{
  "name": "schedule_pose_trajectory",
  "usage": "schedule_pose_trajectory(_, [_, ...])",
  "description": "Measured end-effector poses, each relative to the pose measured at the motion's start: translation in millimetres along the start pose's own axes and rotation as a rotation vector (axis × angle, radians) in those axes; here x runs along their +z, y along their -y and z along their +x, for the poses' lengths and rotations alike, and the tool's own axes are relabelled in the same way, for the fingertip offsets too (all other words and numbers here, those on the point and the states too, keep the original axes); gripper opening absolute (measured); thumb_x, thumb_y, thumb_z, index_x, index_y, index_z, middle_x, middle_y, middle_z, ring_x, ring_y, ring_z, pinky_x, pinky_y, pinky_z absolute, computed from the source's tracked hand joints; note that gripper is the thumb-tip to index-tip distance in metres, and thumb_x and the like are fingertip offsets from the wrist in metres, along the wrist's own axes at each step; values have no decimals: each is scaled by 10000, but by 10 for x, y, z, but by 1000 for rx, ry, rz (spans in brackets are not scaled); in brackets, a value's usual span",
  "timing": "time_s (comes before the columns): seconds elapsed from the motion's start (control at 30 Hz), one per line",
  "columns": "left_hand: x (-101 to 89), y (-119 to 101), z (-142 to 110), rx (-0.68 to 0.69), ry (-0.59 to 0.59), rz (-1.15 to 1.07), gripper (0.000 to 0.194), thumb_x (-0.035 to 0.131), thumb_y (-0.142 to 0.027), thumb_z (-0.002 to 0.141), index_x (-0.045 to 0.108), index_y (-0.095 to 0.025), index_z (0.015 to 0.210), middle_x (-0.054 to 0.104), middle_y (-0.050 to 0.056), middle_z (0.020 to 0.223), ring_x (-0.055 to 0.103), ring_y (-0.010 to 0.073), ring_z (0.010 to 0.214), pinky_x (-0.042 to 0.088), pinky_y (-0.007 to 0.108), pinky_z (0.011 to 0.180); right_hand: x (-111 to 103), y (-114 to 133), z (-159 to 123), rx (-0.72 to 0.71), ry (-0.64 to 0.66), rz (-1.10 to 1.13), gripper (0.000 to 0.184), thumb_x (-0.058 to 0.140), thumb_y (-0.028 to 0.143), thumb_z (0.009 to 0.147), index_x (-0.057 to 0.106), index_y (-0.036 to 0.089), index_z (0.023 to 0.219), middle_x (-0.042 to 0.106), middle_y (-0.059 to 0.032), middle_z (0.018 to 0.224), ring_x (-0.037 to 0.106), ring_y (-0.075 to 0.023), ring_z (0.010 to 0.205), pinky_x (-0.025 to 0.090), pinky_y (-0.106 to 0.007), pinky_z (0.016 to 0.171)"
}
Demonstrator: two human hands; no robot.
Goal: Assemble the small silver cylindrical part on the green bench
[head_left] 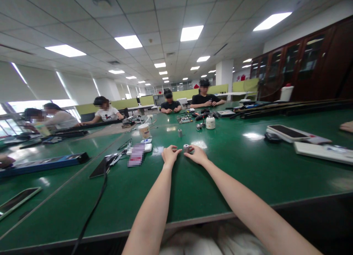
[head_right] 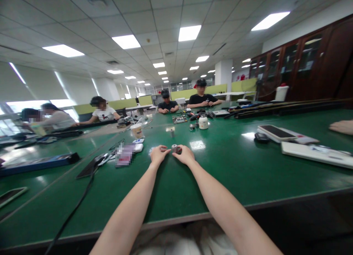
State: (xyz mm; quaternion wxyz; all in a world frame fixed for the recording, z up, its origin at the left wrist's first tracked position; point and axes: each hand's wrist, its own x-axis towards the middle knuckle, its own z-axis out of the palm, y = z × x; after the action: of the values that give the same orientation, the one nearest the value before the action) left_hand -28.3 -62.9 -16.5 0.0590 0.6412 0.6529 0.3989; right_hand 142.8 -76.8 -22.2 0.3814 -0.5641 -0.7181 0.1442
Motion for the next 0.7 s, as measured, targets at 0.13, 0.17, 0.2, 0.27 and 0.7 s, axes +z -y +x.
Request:
schedule_pose_trajectory(0.13, [-22,-16,-11,-108,-23,78,399,776,-547,577,738,-279,871,716,116,996,501,361,1142,363,498,923,19,-29,12,-1,-3,-4,415,694,455,732,641,243,1085,689,-31,962,641,-196,883,471,-283,748])
schedule_pose_trajectory(0.17, [-25,-22,-12,-141,-25,94,394,778,-560,558,747,-279,833,704,134,1018,472,390,1165,351,528,922,21,-33,14,-2,-2,-5,413,691,457,733,641,245,1084,689,-30,963,641,-197,883,471,-285,751])
schedule_pose_trajectory(0.2, [-27,-26,-12,-165,-25,101,377,780,-565,548,752,-279,792,694,148,1034,453,413,1175,341,552,918,22,-36,15,-2,-2,-4,413,690,459,732,642,247,1084,689,-28,963,641,-197,882,471,-288,752])
schedule_pose_trajectory(0.27, [-22,-32,-14,-194,-29,95,328,787,-545,541,753,-278,727,685,160,1045,439,439,1173,327,589,907,21,-37,15,-5,-2,-1,414,688,460,731,643,249,1085,689,-27,961,642,-197,879,471,-290,755])
schedule_pose_trajectory(0.7, [21,-438,-63,53,-163,-184,209,588,-424,835,725,-289,916,727,16,992,546,236,1083,391,365,944,15,0,26,-8,19,26,402,707,412,728,646,235,1083,695,-35,970,646,-198,892,480,-289,775])
